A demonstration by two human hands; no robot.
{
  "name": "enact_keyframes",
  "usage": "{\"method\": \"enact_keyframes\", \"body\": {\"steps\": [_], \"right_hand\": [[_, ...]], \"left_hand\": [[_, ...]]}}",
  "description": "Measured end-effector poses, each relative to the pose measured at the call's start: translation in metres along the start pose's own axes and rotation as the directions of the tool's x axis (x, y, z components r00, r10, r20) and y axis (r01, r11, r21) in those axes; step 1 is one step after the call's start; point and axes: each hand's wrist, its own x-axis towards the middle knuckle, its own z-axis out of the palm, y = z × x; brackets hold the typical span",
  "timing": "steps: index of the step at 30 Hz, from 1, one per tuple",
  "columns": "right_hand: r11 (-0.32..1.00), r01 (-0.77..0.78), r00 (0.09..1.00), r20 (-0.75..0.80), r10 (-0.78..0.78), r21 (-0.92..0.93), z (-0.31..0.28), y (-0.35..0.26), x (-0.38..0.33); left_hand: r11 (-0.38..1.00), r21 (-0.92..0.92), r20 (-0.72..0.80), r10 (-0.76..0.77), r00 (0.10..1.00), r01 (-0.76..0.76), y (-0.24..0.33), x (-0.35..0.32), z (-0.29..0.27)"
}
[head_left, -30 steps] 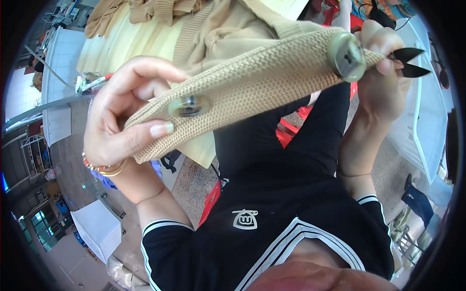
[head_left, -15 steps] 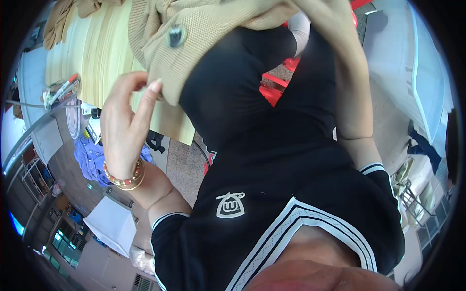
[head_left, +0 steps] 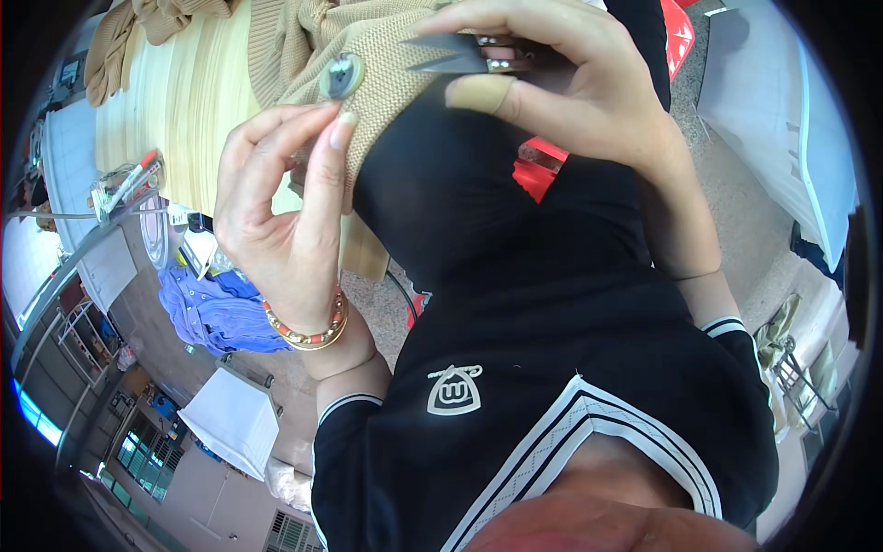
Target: Trimming excess threads from a knitted garment using thread nippers.
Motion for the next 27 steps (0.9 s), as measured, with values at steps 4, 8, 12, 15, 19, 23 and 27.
{"method": "enact_keyframes", "body": {"steps": [4, 8, 12, 15, 19, 23, 27], "right_hand": [[0.991, 0.134, 0.991, -0.024, -0.134, -0.017, 0.005, -0.005, 0.009], [0.651, 0.695, 0.677, -0.028, -0.736, -0.305, 0.012, 0.046, 0.025], [0.982, 0.136, 0.989, 0.077, -0.127, -0.128, -0.004, -0.004, 0.012], [0.982, 0.170, 0.984, 0.062, -0.165, -0.088, -0.003, -0.006, 0.014], [0.881, 0.417, 0.908, 0.055, -0.416, -0.225, 0.002, 0.023, 0.019], [0.669, 0.623, 0.755, 0.089, -0.649, -0.406, 0.007, 0.029, 0.029], [0.688, 0.568, 0.800, 0.107, -0.590, -0.452, 0.007, 0.020, 0.031]], "left_hand": [[0.996, 0.020, -0.032, 0.092, 0.995, -0.091, -0.006, 0.003, 0.002], [0.988, -0.070, -0.066, 0.132, 0.989, -0.137, -0.017, 0.010, 0.009], [0.972, -0.127, -0.108, 0.185, 0.977, -0.198, -0.027, 0.015, 0.012], [0.925, -0.192, -0.101, 0.314, 0.944, -0.328, -0.033, 0.020, 0.016], [0.899, -0.324, -0.119, 0.269, 0.956, -0.293, -0.033, 0.024, 0.022], [0.919, -0.324, -0.155, 0.184, 0.971, -0.226, -0.032, 0.026, 0.023], [0.913, -0.353, -0.197, 0.139, 0.970, -0.203, -0.032, 0.027, 0.027]]}}
